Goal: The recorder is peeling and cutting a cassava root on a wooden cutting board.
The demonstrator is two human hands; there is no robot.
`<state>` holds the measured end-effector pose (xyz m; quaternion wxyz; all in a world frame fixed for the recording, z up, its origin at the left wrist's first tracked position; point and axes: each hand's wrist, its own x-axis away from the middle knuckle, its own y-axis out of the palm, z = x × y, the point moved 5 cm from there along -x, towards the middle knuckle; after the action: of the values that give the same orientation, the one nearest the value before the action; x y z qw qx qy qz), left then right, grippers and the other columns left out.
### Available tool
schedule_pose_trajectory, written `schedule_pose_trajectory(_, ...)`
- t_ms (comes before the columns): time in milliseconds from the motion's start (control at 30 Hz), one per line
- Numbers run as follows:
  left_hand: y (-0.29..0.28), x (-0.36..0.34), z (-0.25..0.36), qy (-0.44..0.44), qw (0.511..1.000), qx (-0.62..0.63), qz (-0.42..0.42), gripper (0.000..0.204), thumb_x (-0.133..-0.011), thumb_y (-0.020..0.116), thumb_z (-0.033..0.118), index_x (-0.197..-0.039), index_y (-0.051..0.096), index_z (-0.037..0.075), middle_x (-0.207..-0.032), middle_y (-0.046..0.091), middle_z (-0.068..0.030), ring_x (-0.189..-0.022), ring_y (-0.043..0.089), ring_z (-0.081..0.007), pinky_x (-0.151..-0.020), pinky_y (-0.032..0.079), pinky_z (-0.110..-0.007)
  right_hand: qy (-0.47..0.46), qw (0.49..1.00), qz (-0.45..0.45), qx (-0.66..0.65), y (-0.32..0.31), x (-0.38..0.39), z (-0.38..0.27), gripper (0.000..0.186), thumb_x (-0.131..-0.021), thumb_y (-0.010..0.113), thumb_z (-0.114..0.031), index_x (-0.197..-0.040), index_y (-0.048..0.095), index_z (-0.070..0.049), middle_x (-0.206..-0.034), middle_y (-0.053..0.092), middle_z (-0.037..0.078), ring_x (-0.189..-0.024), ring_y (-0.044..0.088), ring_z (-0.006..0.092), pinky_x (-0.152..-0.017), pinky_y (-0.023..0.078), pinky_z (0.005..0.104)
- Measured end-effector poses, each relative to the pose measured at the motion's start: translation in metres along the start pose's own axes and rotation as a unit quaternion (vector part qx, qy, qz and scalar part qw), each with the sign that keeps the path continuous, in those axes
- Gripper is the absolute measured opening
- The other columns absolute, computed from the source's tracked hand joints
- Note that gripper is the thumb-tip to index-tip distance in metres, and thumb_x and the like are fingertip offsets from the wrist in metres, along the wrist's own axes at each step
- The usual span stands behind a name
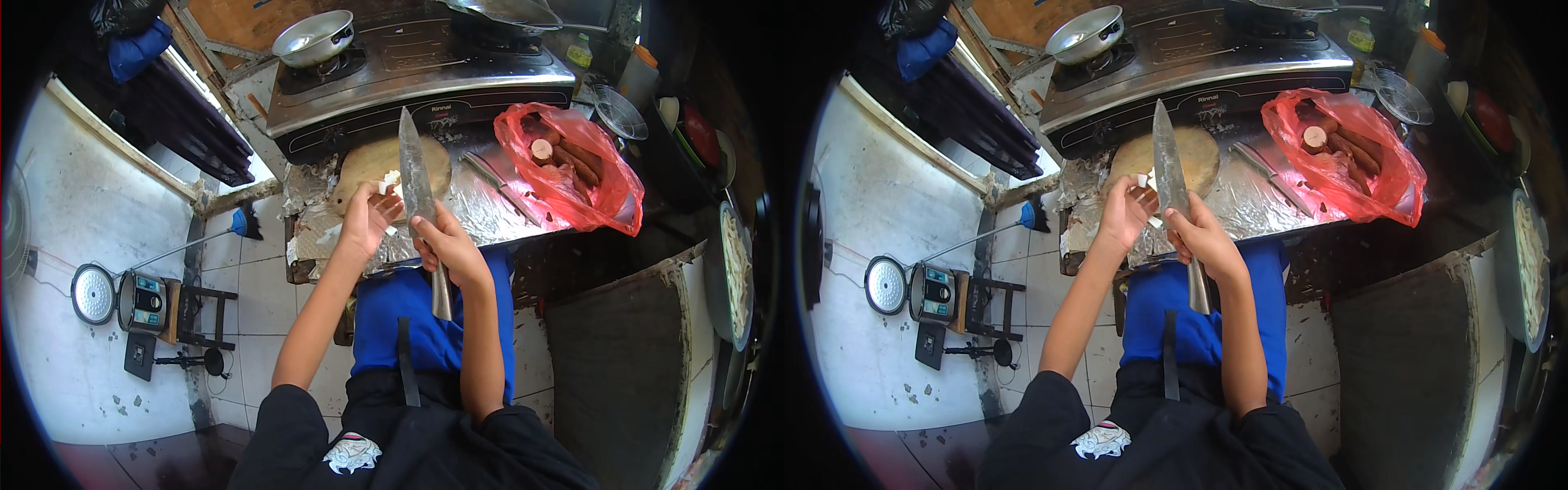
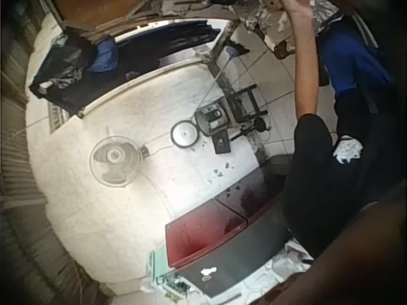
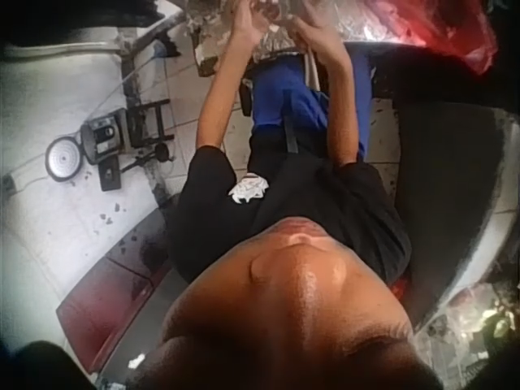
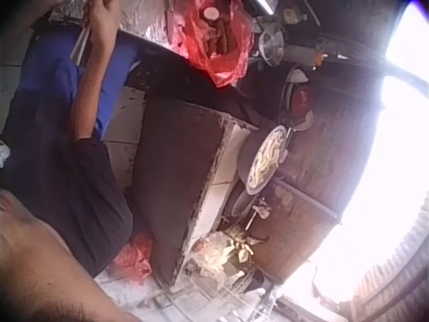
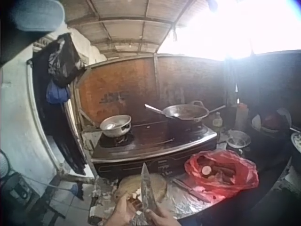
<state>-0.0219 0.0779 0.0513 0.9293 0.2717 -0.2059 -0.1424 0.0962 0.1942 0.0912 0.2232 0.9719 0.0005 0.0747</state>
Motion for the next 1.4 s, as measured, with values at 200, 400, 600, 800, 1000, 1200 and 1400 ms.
schedule_pose_trajectory(200,0.016,0.014,-0.004,-0.057,0.98,0.178,-0.064,0.027,-0.09,0.05,0.014,-0.111,0.048,-0.003,-0.114,0.057,-0.0208,-0.111,0.057,-0.0312,-0.102,0.046,-0.045,-0.018,0.985,0.062,0.163,0.0,-0.016,0.025,0.02,-0.097,0.05,-0.019,-0.112,0.045,-0.006,-0.06,0.044,-0.002,-0.044,0.039,0.006,-0.039,0.034,0.0235)
schedule_pose_trajectory(400,-0.004,0.003,0.006,-0.069,0.977,0.197,0.047,0.019,-0.093,0.047,0.009,-0.106,0.046,-0.005,-0.117,0.055,-0.0231,-0.11,0.058,-0.0368,-0.1,0.048,-0.049,-0.149,0.924,0.194,0.294,-0.028,-0.035,0.044,0.017,-0.097,0.05,-0.017,-0.102,0.042,-0.003,-0.061,0.046,0.001,-0.044,0.042,0.0075,-0.038,0.037,0.0259)
schedule_pose_trajectory(600,-0.007,-0.025,0.053,0.257,0.828,-0.496,0.047,0.035,-0.104,0.038,0.031,-0.108,0.052,-0.001,-0.118,0.065,-0.0161,-0.104,0.062,-0.0237,-0.081,0.049,-0.038,-0.122,0.949,0.203,0.206,-0.027,-0.02,0.021,0.018,-0.097,0.049,-0.015,-0.107,0.041,-0.003,-0.061,0.044,0.0,-0.043,0.04,0.0066,-0.037,0.036,0.0245)
schedule_pose_trajectory(800,-0.017,-0.013,0.055,0.389,0.765,-0.514,0.008,0.021,-0.099,0.048,0.02,-0.1,0.056,0.001,-0.094,0.064,-0.0174,-0.082,0.062,-0.0283,-0.075,0.049,-0.036,-0.171,0.925,0.231,0.249,-0.053,-0.023,0.025,0.019,-0.097,0.048,-0.015,-0.109,0.041,-0.002,-0.062,0.044,-0.001,-0.044,0.04,0.0062,-0.036,0.036,0.024)
schedule_pose_trajectory(1000,-0.005,0.043,0.014,0.398,0.493,-0.754,-0.173,0.008,-0.084,0.059,0.007,-0.089,0.064,0.003,-0.089,0.062,-0.0096,-0.083,0.06,-0.0264,-0.077,0.05,-0.036,-0.122,0.933,0.249,0.229,-0.055,-0.01,0.011,0.03,-0.095,0.05,-0.016,-0.115,0.04,0.004,-0.077,0.055,0.012,-0.049,0.051,0.0156,-0.042,0.042,0.0296)
schedule_pose_trajectory(1200,-0.004,0.033,0.006,0.388,0.391,-0.806,-0.216,0.013,-0.081,0.066,0.016,-0.088,0.065,0.005,-0.085,0.06,-0.0054,-0.087,0.059,-0.0238,-0.076,0.049,-0.037,-0.108,0.941,0.239,0.215,-0.055,-0.011,0.012,0.04,-0.094,0.051,-0.017,-0.121,0.037,0.009,-0.087,0.066,0.023,-0.047,0.056,0.0189,-0.041,0.044,0.0324)
schedule_pose_trajectory(1400,0.014,0.022,0.024,0.384,0.532,-0.745,-0.12,0.018,-0.082,0.068,0.022,-0.085,0.065,0.005,-0.083,0.062,-0.0093,-0.08,0.061,-0.0274,-0.069,0.049,-0.038,-0.115,0.939,0.242,0.216,-0.054,-0.012,0.013,0.029,-0.095,0.051,-0.016,-0.114,0.04,0.003,-0.075,0.055,0.011,-0.046,0.049,0.0127,-0.039,0.04,0.0283)
